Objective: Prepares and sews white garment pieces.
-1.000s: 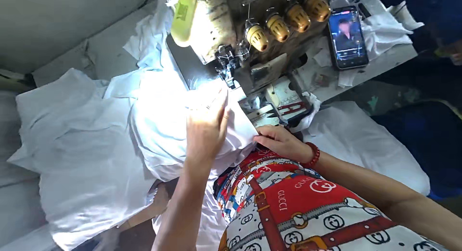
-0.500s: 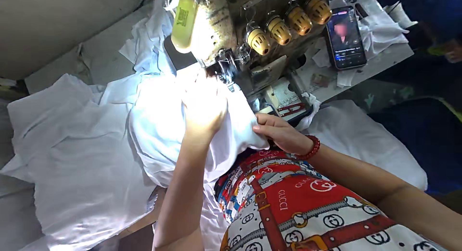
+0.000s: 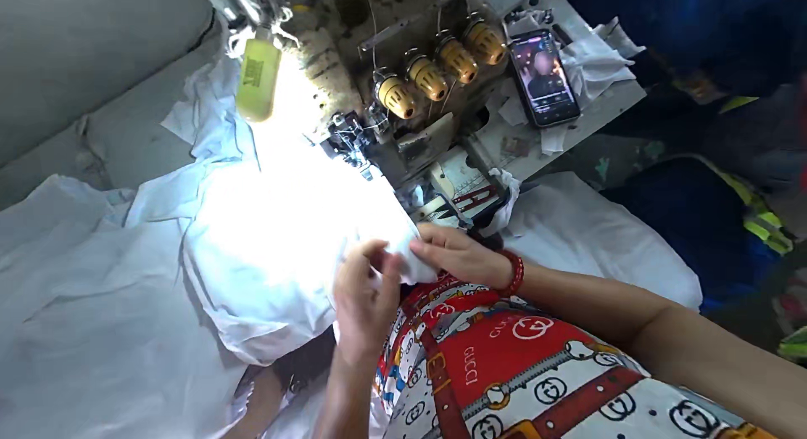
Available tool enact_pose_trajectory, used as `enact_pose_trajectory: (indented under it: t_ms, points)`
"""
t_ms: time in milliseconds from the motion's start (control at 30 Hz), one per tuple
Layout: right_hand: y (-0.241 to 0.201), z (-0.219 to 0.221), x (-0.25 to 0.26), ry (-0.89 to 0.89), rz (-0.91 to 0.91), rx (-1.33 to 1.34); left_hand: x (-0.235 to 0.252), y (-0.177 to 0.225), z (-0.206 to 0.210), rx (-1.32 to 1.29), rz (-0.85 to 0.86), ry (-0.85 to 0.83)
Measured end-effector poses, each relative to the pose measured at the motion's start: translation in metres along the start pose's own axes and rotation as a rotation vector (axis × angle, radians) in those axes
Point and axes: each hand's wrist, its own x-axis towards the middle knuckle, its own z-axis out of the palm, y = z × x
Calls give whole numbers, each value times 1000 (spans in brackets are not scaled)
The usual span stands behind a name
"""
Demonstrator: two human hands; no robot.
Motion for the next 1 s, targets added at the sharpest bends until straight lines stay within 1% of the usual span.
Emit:
enact_pose_trajectory:
  t_ms: [33,67,167,233,300,433,467,567,633,733,833,900,1000]
  points:
    - [6,0,-9,-24,5,-31,-17,0,11,-62,-46,-62]
    - [12,0,-17,-48,13,-78,-32,-3,21,-88,-90,-86]
    - [27,-4,-36,-102,11,-188,-63,-10,44,-137,-196,-73]
    - [32,-5,-45,-114,-17,-209,-74,-12,52,-196,-226,-63]
    - [33,-5,-52,-118,-39,-208,-80,-10,53,-250,-250,-53]
    - [27,0,-59,-139,-49,-188,-84,-5,42,-370,-282,-10]
    - [25,3,-61,-143,-54,-172,-86,-3,39,-444,-305,8]
    - [23,7,-66,-165,-87,-96,-91,3,36,-718,-443,99]
    - [23,8,-69,-183,-95,-45,-99,1,39,-829,-476,90]
    - [26,11,-75,-182,-103,-26,-113,-5,49,-881,-488,4]
    - [31,11,-81,-165,-127,-9,-123,2,50,-828,-526,37]
    - [30,11,-84,-161,-127,-8,-126,14,40,-715,-471,109]
    - [27,15,-91,-178,-125,-14,-131,33,21,-595,-241,195]
